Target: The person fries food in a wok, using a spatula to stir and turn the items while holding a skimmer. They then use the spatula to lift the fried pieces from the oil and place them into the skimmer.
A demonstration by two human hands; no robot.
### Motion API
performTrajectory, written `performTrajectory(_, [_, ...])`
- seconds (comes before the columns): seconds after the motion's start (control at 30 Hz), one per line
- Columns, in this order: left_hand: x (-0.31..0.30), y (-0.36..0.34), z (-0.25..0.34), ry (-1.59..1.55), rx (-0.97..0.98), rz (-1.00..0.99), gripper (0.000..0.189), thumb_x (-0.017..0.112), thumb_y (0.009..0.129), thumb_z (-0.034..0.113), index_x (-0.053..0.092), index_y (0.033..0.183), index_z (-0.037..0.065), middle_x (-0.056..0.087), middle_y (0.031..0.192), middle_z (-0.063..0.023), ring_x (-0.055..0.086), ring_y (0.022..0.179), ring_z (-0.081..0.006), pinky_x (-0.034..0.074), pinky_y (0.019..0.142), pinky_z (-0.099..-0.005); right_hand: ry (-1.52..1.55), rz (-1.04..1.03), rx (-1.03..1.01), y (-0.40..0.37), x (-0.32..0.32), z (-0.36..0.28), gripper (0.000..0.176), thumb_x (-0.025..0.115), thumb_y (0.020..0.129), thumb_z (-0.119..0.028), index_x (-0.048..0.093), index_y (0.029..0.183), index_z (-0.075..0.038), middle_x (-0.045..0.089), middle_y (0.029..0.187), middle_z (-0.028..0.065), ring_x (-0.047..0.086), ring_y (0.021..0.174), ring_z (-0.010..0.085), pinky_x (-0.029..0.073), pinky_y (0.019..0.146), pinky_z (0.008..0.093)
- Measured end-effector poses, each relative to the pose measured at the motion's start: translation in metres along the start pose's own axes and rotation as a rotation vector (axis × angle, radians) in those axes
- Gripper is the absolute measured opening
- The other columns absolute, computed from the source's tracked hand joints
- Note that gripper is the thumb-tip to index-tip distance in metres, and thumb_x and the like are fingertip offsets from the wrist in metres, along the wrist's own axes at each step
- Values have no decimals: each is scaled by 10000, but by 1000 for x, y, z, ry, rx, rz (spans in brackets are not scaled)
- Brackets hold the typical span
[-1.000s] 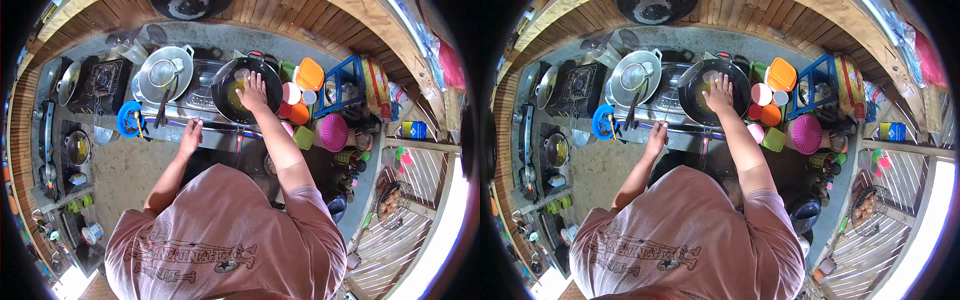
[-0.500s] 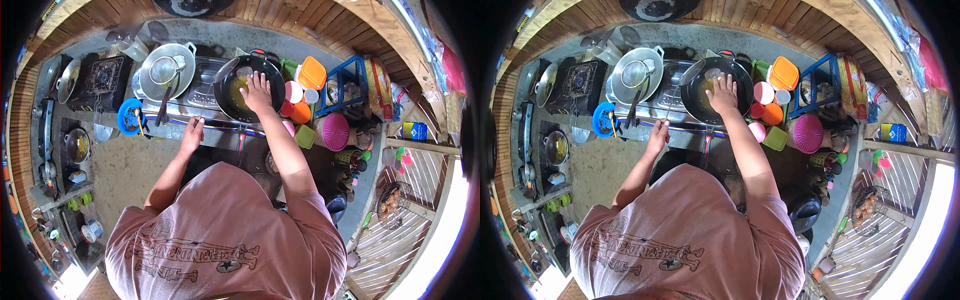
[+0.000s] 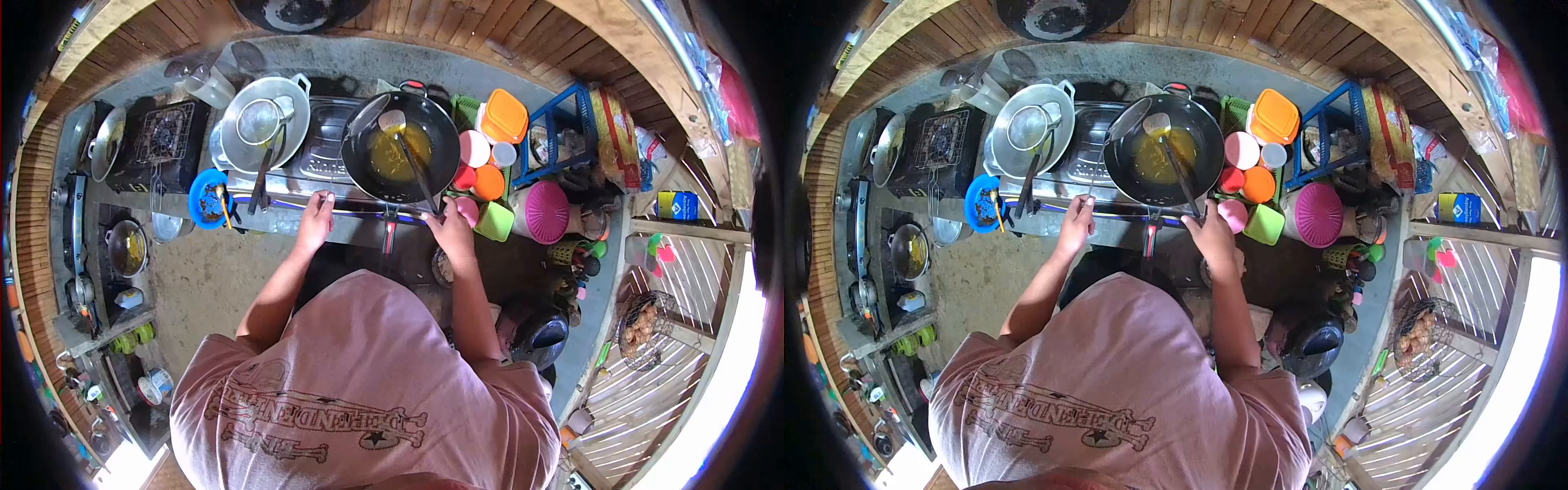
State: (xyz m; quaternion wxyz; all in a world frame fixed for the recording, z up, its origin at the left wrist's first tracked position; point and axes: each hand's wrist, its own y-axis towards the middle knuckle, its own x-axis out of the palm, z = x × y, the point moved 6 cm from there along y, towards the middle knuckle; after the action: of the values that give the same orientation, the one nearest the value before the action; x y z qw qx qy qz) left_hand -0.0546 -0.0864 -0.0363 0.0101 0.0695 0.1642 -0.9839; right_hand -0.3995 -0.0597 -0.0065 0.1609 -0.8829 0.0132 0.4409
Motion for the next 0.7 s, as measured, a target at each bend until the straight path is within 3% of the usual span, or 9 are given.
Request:
performTrajectory(0.17, [2, -1, 8, -2, -9, 10, 368, 549, 1077, 359, 567, 1195, 10, 501, 667, 3, 493, 496, -97, 397, 469, -282, 14, 89, -46, 16, 11, -5, 678, 810, 847, -298, 488, 1397, -65, 731, 1022, 224, 702, 981, 420, 549, 851, 512])
performTrajectory(0.27, [0, -4, 8, 6, 9, 7, 366, 551, 1077, 357, 569, 1194, 10, 503, 665, 1, 488, 491, -95, 392, 464, -281, 7, 62, -59, 30, 16, -3, 559, 787, 869, -240, 542, 1342, -70, 727, 962, 185, 716, 934, 366, 559, 826, 461])
performTrajectory(0.33, [0, -7, 6, 14, 2, -2, 374, 538, 1082, 361, 557, 1193, 5, 490, 654, 2, 480, 495, -94, 384, 472, -275, 374, 129, -23, 38, 8, -6, 412, 765, 885, -175, 615, 1255, -74, 701, 901, 140, 709, 878, 262, 556, 789, 382])
performTrajectory(0.37, [0, -9, 3, 20, -11, -12, 383, 526, 1087, 366, 546, 1193, -1, 477, 643, 4, 471, 500, -93, 376, 480, -269, 496, 235, -79, 42, 1, -12, 324, 751, 914, -148, 673, 1207, -35, 713, 916, 88, 675, 861, 154, 534, 797, 303])
performTrajectory(0.43, [0, -13, 1, 41, -5, -28, 377, 517, 1091, 368, 548, 1188, 6, 473, 623, 7, 463, 496, -90, 368, 481, -265, 852, 285, -94, 53, -5, -28, 354, 754, 935, -156, 678, 1244, 1, 742, 997, 66, 671, 906, 119, 530, 835, 282])
performTrajectory(0.47, [0, -14, -1, 50, -5, -18, 371, 527, 1086, 369, 566, 1179, 12, 480, 611, 5, 472, 487, -95, 377, 469, -275, 978, 226, 13, 55, -4, -34, 371, 753, 951, -179, 682, 1249, 31, 748, 1062, 64, 670, 938, 107, 522, 876, 267])
performTrajectory(0.57, [1, -15, -6, 77, 4, -15, 359, 536, 1082, 371, 586, 1162, 24, 484, 591, 4, 480, 477, -99, 384, 456, -287, 1035, 252, 77, 85, 18, -27, 320, 756, 953, -186, 713, 1194, 20, 753, 1076, 79, 674, 952, 104, 522, 881, 268])
performTrajectory(0.63, [2, -16, -4, 99, 7, -22, 353, 535, 1082, 372, 587, 1155, 30, 481, 583, 5, 480, 476, -99, 383, 456, -289, 936, 304, -16, 85, 6, -31, 254, 752, 947, -173, 742, 1136, -4, 760, 1080, 100, 702, 963, 145, 532, 879, 285])
performTrajectory(0.7, [4, -17, -3, 68, 1, -33, 344, 531, 1082, 373, 582, 1153, 41, 480, 589, 7, 477, 478, -97, 380, 459, -290, 659, 433, -370, 67, -24, -49, 214, 753, 930, -157, 754, 1102, -30, 756, 1059, 124, 723, 955, 215, 546, 849, 318])
